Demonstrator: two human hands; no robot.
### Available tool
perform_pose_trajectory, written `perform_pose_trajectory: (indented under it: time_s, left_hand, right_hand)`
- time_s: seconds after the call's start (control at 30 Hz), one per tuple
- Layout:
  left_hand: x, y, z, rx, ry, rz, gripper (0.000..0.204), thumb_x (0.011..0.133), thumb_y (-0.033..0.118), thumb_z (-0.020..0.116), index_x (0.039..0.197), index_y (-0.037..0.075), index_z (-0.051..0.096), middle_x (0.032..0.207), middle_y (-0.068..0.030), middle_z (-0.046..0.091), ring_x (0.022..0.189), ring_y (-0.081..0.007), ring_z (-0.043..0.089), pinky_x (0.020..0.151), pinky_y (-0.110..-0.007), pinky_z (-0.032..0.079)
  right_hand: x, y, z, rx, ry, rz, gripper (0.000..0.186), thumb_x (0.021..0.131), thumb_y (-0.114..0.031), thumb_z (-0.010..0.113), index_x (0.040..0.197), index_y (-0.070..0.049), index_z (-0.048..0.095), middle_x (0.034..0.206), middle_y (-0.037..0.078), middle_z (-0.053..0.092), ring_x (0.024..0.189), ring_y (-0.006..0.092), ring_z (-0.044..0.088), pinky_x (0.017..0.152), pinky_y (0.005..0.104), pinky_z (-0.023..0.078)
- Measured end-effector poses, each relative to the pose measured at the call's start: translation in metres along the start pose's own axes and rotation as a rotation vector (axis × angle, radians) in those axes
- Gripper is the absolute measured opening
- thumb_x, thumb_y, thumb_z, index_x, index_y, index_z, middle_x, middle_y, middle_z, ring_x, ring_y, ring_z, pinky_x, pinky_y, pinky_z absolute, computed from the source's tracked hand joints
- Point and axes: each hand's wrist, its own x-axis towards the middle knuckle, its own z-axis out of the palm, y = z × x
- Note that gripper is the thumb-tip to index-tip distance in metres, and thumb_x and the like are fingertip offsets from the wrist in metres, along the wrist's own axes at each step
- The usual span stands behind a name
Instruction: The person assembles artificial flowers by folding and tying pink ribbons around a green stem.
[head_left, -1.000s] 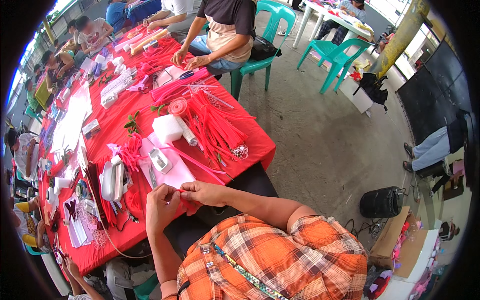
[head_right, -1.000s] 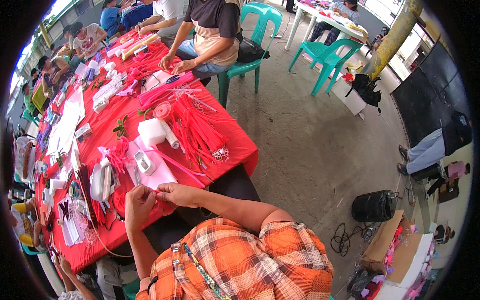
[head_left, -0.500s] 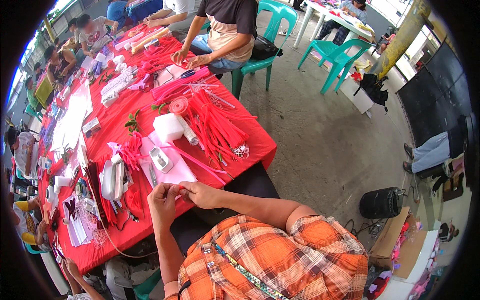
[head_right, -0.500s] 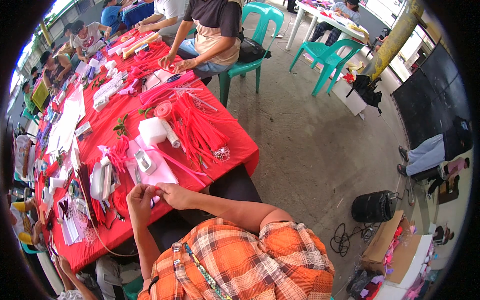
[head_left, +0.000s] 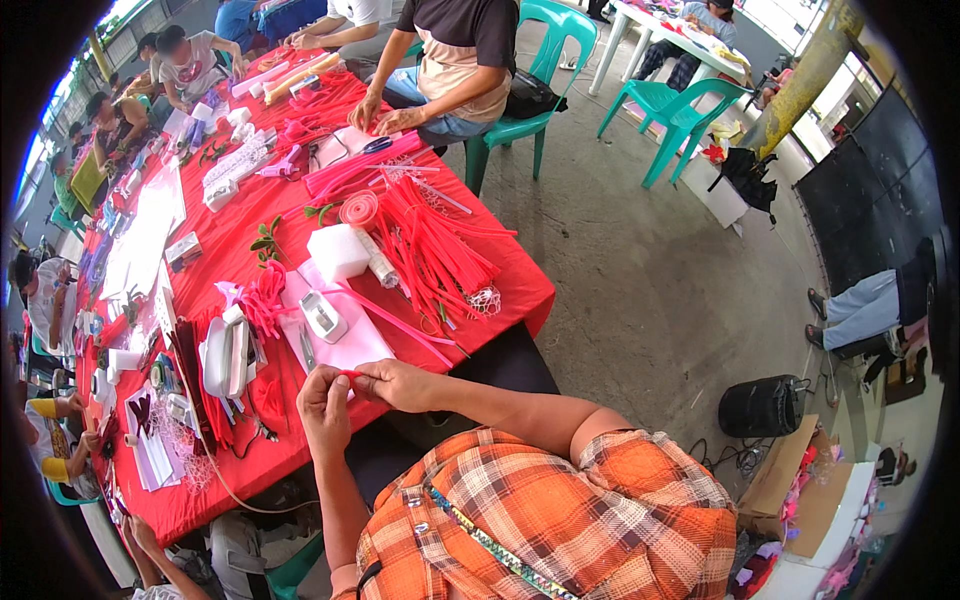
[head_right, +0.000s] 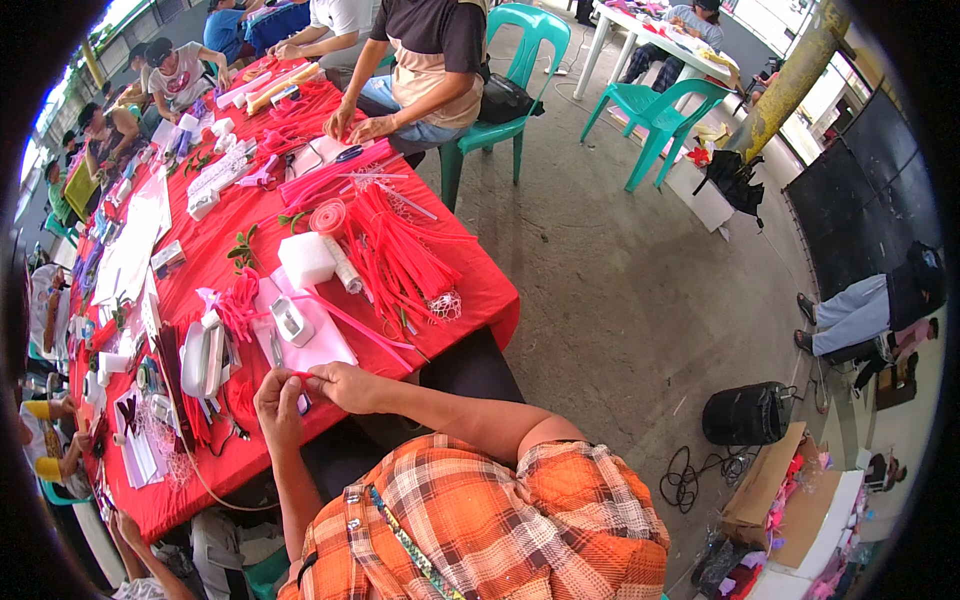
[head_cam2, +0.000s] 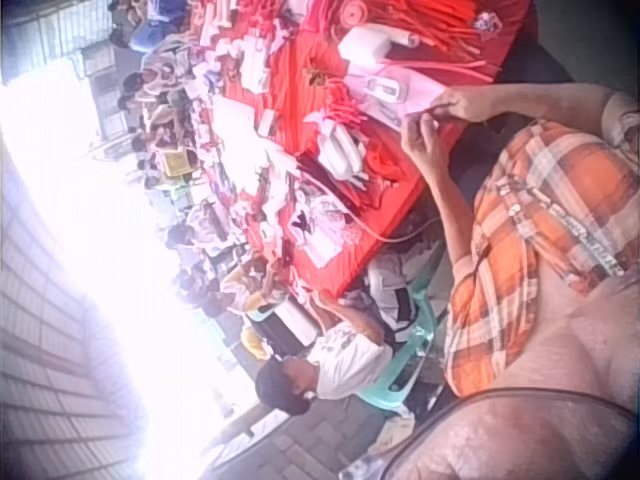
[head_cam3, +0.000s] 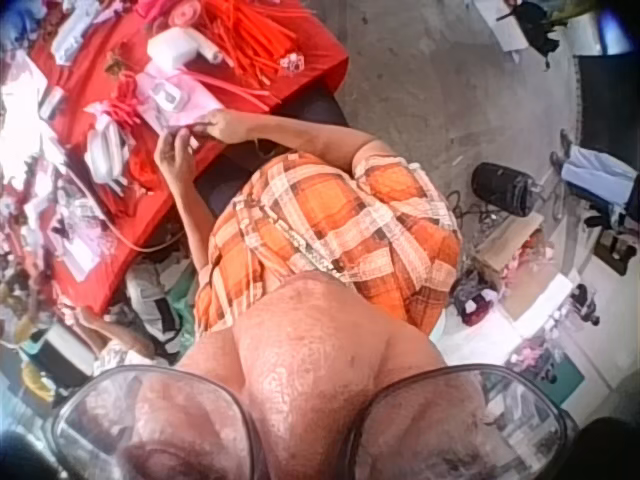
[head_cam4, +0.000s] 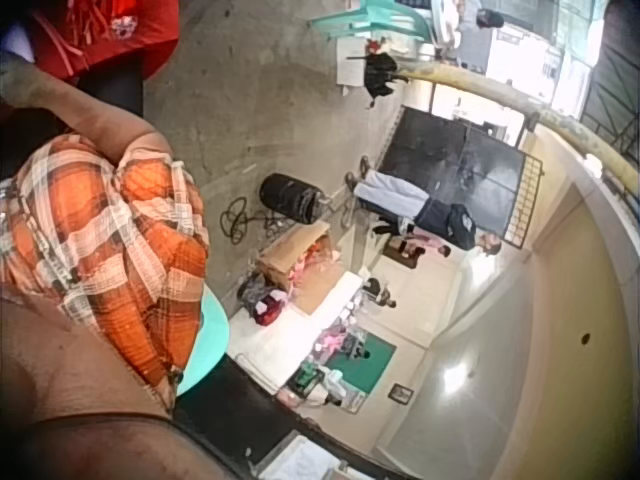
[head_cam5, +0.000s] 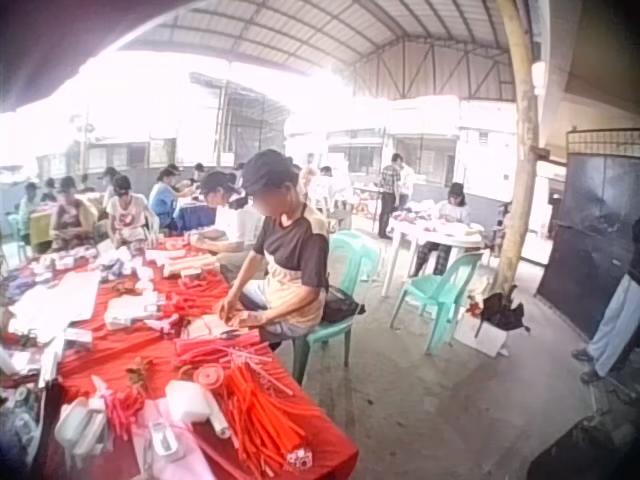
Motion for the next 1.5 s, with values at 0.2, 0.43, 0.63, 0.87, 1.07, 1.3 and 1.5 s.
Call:
perform_pose_trajectory:
  time_s: [0.2, 0.43, 0.63, 0.87, 1.07, 1.3, 1.5]
  left_hand:
    - [0.002, 0.006, 0.0, -0.028, 0.003, -0.115, 0.018, 0.088, 0.008, 0.056, 0.073, -0.002, 0.055, 0.068, 0.0015, 0.048, 0.061, -0.0038, 0.041, 0.054, -0.019, 0.033]
    - [0.001, 0.009, 0.003, -0.059, 0.016, -0.148, 0.022, 0.089, 0.013, 0.058, 0.071, 0.0, 0.056, 0.066, 0.0035, 0.049, 0.059, -0.002, 0.04, 0.052, -0.018, 0.032]
    - [-0.001, 0.001, 0.001, -0.191, 0.027, -0.242, 0.025, 0.09, 0.018, 0.057, 0.073, 0.0, 0.058, 0.063, 0.0034, 0.052, 0.059, -0.0026, 0.044, 0.053, -0.018, 0.036]
    - [-0.004, -0.01, -0.016, -0.055, 0.186, -0.176, 0.029, 0.091, 0.025, 0.055, 0.082, -0.002, 0.061, 0.066, 0.0007, 0.056, 0.062, -0.0049, 0.048, 0.055, -0.02, 0.039]
    - [-0.006, -0.083, -0.13, 0.776, 0.548, -0.205, 0.023, 0.082, 0.023, 0.06, 0.086, 0.002, 0.068, 0.065, -0.0159, 0.061, 0.06, -0.0176, 0.061, 0.059, -0.031, 0.046]
    - [-0.015, -0.131, -0.132, 1.043, 0.324, -0.341, 0.02, 0.077, 0.022, 0.06, 0.082, 0.005, 0.068, 0.086, -0.0171, 0.064, 0.084, -0.0329, 0.061, 0.076, -0.042, 0.048]
    - [-0.01, -0.125, -0.114, 1.094, 0.401, -0.315, 0.022, 0.077, 0.024, 0.063, 0.088, 0.006, 0.068, 0.084, -0.0158, 0.062, 0.082, -0.0332, 0.06, 0.074, -0.042, 0.047]
  right_hand:
    - [0.002, 0.008, -0.004, -0.045, -0.012, -0.046, 0.015, 0.093, -0.008, 0.042, 0.094, 0.0, 0.054, 0.077, 0.0, 0.053, 0.073, 0.009, 0.047, 0.07, 0.0252, 0.041]
    - [0.006, 0.015, -0.004, -0.151, 0.002, -0.093, 0.013, 0.09, -0.006, 0.043, 0.092, 0.002, 0.054, 0.076, 0.007, 0.055, 0.075, 0.0114, 0.049, 0.072, 0.0292, 0.042]
    - [0.006, 0.013, -0.002, -0.237, -0.015, -0.086, 0.018, 0.094, -0.013, 0.043, 0.092, 0.001, 0.053, 0.073, 0.0, 0.05, 0.071, 0.0087, 0.044, 0.066, 0.0273, 0.04]
    - [0.014, 0.016, 0.004, -0.127, 0.024, -0.023, 0.018, 0.094, -0.017, 0.044, 0.087, -0.004, 0.055, 0.069, -0.003, 0.049, 0.066, 0.0069, 0.043, 0.061, 0.0251, 0.039]
    - [0.006, 0.022, -0.004, 0.042, 0.025, 0.093, 0.021, 0.094, -0.017, 0.041, 0.084, -0.004, 0.054, 0.066, -0.003, 0.046, 0.061, 0.0069, 0.041, 0.055, 0.0233, 0.036]
    - [0.008, 0.01, 0.021, 0.118, -0.039, 0.216, 0.023, 0.096, -0.027, 0.043, 0.086, -0.007, 0.051, 0.064, -0.004, 0.039, 0.049, 0.0017, 0.032, 0.043, 0.0162, 0.026]
    - [0.01, 0.012, 0.017, 0.113, -0.007, 0.228, 0.024, 0.096, -0.027, 0.042, 0.083, -0.008, 0.05, 0.064, -0.004, 0.039, 0.048, 0.0022, 0.032, 0.044, 0.0162, 0.028]
